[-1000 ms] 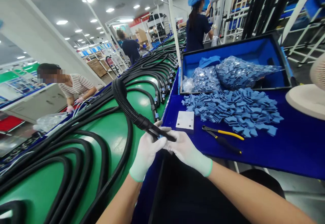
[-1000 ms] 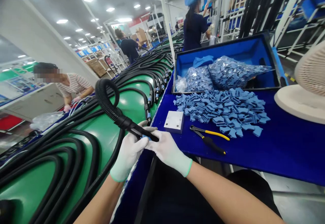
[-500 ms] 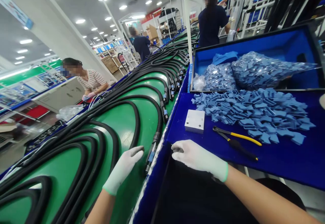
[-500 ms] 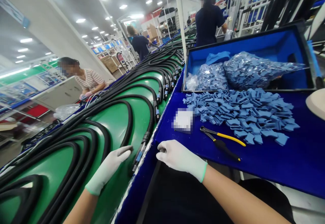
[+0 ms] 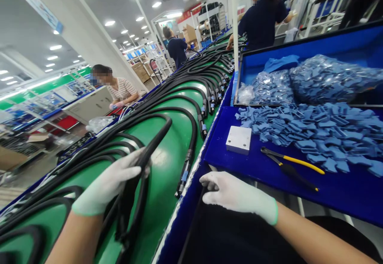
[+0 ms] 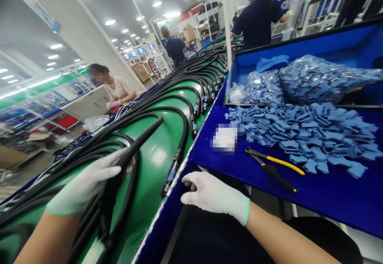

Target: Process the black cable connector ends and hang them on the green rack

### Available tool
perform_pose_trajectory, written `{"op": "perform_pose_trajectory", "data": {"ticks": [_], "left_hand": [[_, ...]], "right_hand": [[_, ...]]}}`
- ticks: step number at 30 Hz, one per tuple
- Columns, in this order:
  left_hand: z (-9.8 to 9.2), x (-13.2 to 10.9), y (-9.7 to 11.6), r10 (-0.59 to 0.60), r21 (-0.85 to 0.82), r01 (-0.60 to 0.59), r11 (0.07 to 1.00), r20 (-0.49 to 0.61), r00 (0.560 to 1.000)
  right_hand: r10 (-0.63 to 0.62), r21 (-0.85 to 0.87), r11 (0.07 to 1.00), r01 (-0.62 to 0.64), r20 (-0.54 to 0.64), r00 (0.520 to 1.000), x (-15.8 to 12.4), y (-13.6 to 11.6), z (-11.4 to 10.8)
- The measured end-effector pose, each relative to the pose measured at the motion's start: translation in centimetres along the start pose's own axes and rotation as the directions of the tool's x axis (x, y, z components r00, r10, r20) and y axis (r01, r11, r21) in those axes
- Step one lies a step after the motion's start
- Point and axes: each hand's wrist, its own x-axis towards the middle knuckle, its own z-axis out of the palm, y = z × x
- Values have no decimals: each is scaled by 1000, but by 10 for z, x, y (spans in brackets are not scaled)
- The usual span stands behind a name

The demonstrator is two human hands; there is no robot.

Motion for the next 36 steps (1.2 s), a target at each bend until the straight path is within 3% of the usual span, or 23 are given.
{"op": "perform_pose_trajectory", "data": {"ticks": [1, 3, 6, 9, 12, 14, 17, 19, 21, 22, 23, 24, 25, 26, 27, 28, 30, 32, 33, 35, 36], "left_hand": [[-2, 4, 17, 56, -126, -49, 991, 52, 997], [-2, 15, 44, 138, -324, -122, 938, 25, 990], [10, 36, 75, 218, -480, -250, 841, -123, 968], [27, 60, 90, 293, -565, -388, 729, -255, 922], [43, 84, 83, 310, -598, -467, 652, -352, 883], [52, 96, 69, 290, -596, -468, 653, -373, 881], [67, 103, 47, 272, -389, -433, 813, -403, 874], [83, 95, 38, 326, -119, -418, 900, -452, 830], [106, 79, 32, 528, 174, -500, 848, -341, 777], [119, 69, 29, 657, 293, -601, 744, -155, 738], [134, 59, 26, 745, 325, -727, 605, 89, 661], [149, 50, 23, 783, 300, -832, 468, 295, 547], [163, 41, 20, 797, 257, -885, 388, 389, 462], [177, 35, 16, 810, 219, -913, 343, 424, 406], [189, 29, 14, 818, 204, -918, 341, 418, 396], [200, 26, 12, 813, 199, -902, 384, 391, 432], [214, 23, 13, 736, 198, -816, 543, 356, 576], [222, 22, 20, 578, 192, -653, 732, 331, 746], [224, 23, 26, 487, 179, -554, 813, 312, 816], [226, 25, 37, 323, 113, -366, 924, 283, 903], [227, 27, 43, 257, 59, -283, 957, 275, 927]], "right_hand": [[-19, 39, 999, 18, 30, 999, 0, -5, 7], [-61, 117, 992, 52, 68, 996, 1, -16, 19], [-72, 215, 975, 51, 93, 993, 5, -26, 34], [-29, 431, 902, -16, 99, 995, 12, -27, 43], [27, 594, 804, -32, 17, 999, 13, -23, 46], [35, 595, 803, -26, -3, 999, 7, -19, 43], [59, 525, 850, -42, -15, 998, -9, -13, 31], [106, 458, 886, -73, -47, 993, -22, -7, 17], [133, 397, 912, -102, -52, 990, -36, -3, 0], [137, 364, 925, -113, -41, 990, -43, -2, -9], [138, 324, 938, -122, -26, 990, -51, -2, -17], [146, 276, 951, -138, -9, 989, -59, -3, -25], [169, 221, 961, -168, 17, 986, -66, -5, -33], [198, 162, 966, -203, 50, 979, -73, -8, -40], [222, 88, 970, -227, 63, 973, -80, -9, -46], [238, -9, 971, -238, 23, 971, -87, -10, -53], [218, -286, 916, -282, -236, 947, -97, -4, -68], [95, -562, 705, -434, -531, 842, -105, 12, -85], [44, -641, 562, -523, -608, 793, -107, 22, -93], [30, -727, 337, -599, -627, 778, -108, 43, -107], [38, -752, 281, -596, -612, 790, -107, 50, -113]]}}
